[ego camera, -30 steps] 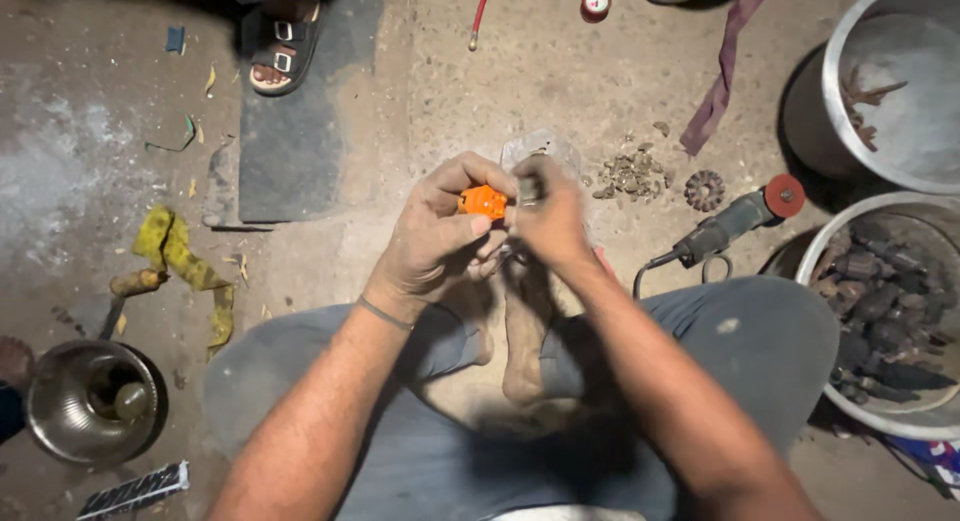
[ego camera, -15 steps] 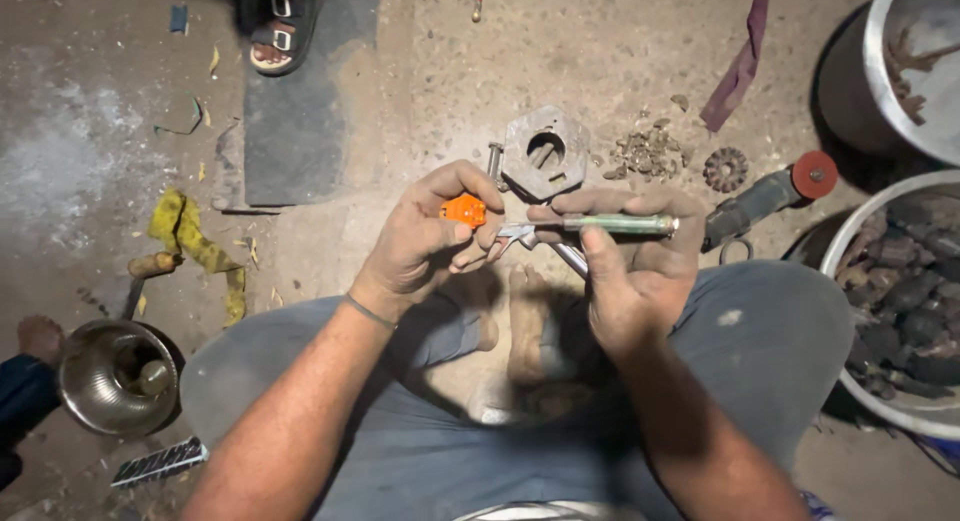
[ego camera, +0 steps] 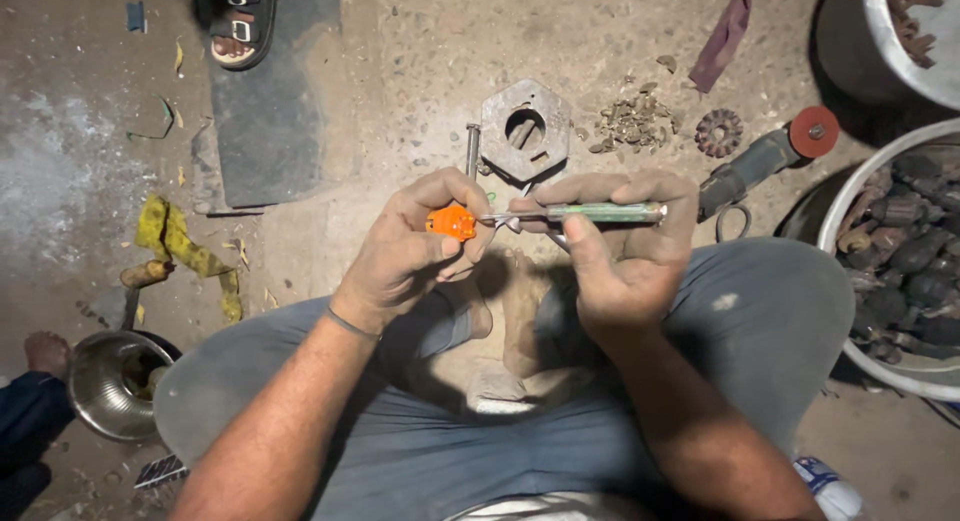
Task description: The person sits on the ground holding an orange plastic connector and uses scissors to trim its parts, then uses a screwdriver on it. They strip and arrange green and white wires and twist them into the connector, working on the small part in their lap.
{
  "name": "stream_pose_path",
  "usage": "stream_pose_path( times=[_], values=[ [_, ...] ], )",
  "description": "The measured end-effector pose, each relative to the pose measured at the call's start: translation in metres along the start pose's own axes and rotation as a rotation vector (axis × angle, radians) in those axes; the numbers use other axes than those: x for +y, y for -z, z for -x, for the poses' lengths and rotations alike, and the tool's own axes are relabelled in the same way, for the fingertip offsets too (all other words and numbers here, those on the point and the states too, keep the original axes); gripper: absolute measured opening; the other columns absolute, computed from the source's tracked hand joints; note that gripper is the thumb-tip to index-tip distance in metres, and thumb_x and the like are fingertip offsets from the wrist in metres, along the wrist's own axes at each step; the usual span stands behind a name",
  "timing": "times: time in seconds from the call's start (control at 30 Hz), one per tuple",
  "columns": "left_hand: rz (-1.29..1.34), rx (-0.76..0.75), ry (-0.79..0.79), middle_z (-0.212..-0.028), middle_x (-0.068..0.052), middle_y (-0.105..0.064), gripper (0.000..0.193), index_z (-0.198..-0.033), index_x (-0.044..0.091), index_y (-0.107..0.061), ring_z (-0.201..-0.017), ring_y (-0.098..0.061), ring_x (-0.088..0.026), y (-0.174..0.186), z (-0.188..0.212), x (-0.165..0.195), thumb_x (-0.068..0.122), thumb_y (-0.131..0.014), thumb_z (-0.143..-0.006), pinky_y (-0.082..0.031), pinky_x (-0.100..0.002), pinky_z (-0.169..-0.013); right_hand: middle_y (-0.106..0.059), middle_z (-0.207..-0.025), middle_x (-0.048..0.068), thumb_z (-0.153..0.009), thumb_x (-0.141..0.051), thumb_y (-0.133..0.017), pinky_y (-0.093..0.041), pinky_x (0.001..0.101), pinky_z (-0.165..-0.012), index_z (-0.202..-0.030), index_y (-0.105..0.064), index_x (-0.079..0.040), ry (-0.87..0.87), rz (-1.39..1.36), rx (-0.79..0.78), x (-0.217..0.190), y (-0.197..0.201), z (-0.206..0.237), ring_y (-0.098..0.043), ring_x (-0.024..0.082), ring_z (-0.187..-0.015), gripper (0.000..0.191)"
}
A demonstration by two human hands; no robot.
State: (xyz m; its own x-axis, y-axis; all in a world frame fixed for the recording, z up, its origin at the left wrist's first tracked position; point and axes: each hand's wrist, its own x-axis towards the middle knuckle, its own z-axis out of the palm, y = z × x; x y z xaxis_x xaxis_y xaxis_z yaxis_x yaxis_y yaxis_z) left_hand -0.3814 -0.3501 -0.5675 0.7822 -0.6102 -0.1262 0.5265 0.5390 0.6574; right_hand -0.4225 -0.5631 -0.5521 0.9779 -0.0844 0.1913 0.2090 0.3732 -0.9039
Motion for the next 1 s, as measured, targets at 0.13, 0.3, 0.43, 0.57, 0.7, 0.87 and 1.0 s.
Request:
stream_pose_path(
  times=[0.13,0.3,0.43,0.57,0.7,0.87,1.0],
  values=[
    [0.003,0.014,0.007,-0.09,-0.008,-0.062,0.037,-0.116,0.0,-0.06,-0.067,-0.049,-0.009,0.0,0.0,-0.001,0.02,-0.079,-0.092,-0.039,-0.023,-0.057,-0.063,-0.118,0.029,-0.109,0.015,-0.05,-0.063,0.0497,-0.1,-0.124,-0.033,-0.01,-0.001,-0.004,-0.02,-0.002,0.001,0.001,-0.072,0.038,-0.107,0.034],
    [-0.041,0.016,0.02,-0.089,-0.007,-0.062,0.037,-0.116,0.0,-0.06,-0.067,-0.049,-0.009,0.001,0.001,-0.003,0.021,-0.079,-0.092,-0.038,-0.022,-0.057,-0.063,-0.117,0.028,-0.107,0.018,-0.049,-0.061,0.0484,-0.103,-0.123,-0.033,-0.009,-0.021,-0.007,-0.037,-0.001,0.002,0.003,-0.072,0.037,-0.109,0.035],
    [-0.082,0.031,0.018,-0.089,-0.006,-0.061,0.038,-0.115,0.0,-0.06,-0.067,-0.049,-0.007,0.002,0.003,-0.003,0.023,-0.079,-0.091,-0.037,-0.021,-0.057,-0.063,-0.117,0.028,-0.105,0.019,-0.05,-0.061,0.0481,-0.102,-0.122,-0.034,-0.009,-0.013,0.027,-0.024,0.0,-0.001,0.004,-0.072,0.036,-0.109,0.037],
    [-0.155,0.042,0.011,-0.091,-0.003,-0.061,0.036,-0.114,0.001,-0.06,-0.072,-0.051,-0.007,0.002,0.004,-0.002,0.022,-0.075,-0.09,-0.039,-0.022,-0.061,-0.064,-0.117,0.026,-0.105,0.017,-0.054,-0.062,0.0411,-0.098,-0.125,-0.034,-0.009,-0.035,0.101,0.014,-0.001,-0.005,0.005,-0.073,0.032,-0.109,0.039],
    [-0.222,0.086,0.03,-0.09,-0.003,-0.061,0.031,-0.113,0.002,-0.06,-0.072,-0.051,-0.007,0.001,0.004,-0.001,0.017,-0.068,-0.087,-0.04,-0.021,-0.061,-0.056,-0.114,0.017,-0.095,0.017,-0.06,-0.062,0.034,-0.082,-0.119,-0.034,-0.006,-0.101,0.259,0.132,-0.003,-0.008,0.006,-0.071,0.026,-0.103,0.042],
    [-0.469,0.111,-0.039,-0.093,0.0,-0.061,0.028,-0.111,0.003,-0.062,-0.08,-0.053,-0.005,0.0,0.004,-0.002,0.013,-0.062,-0.085,-0.044,-0.021,-0.069,-0.064,-0.114,0.014,-0.101,0.017,-0.061,-0.065,0.0323,-0.089,-0.124,-0.035,-0.006,-0.032,0.241,0.096,0.0,-0.008,0.006,-0.074,0.023,-0.101,0.042],
    [-0.525,0.18,0.012,-0.09,0.001,-0.06,0.028,-0.107,0.004,-0.062,-0.075,-0.05,-0.006,0.0,0.003,-0.002,0.012,-0.061,-0.08,-0.041,-0.021,-0.064,-0.056,-0.098,0.011,-0.096,0.014,-0.067,-0.055,0.0266,-0.076,-0.117,-0.041,-0.002,-0.052,0.413,0.135,0.004,-0.001,0.004,-0.061,0.015,-0.083,0.037]
  ],
)
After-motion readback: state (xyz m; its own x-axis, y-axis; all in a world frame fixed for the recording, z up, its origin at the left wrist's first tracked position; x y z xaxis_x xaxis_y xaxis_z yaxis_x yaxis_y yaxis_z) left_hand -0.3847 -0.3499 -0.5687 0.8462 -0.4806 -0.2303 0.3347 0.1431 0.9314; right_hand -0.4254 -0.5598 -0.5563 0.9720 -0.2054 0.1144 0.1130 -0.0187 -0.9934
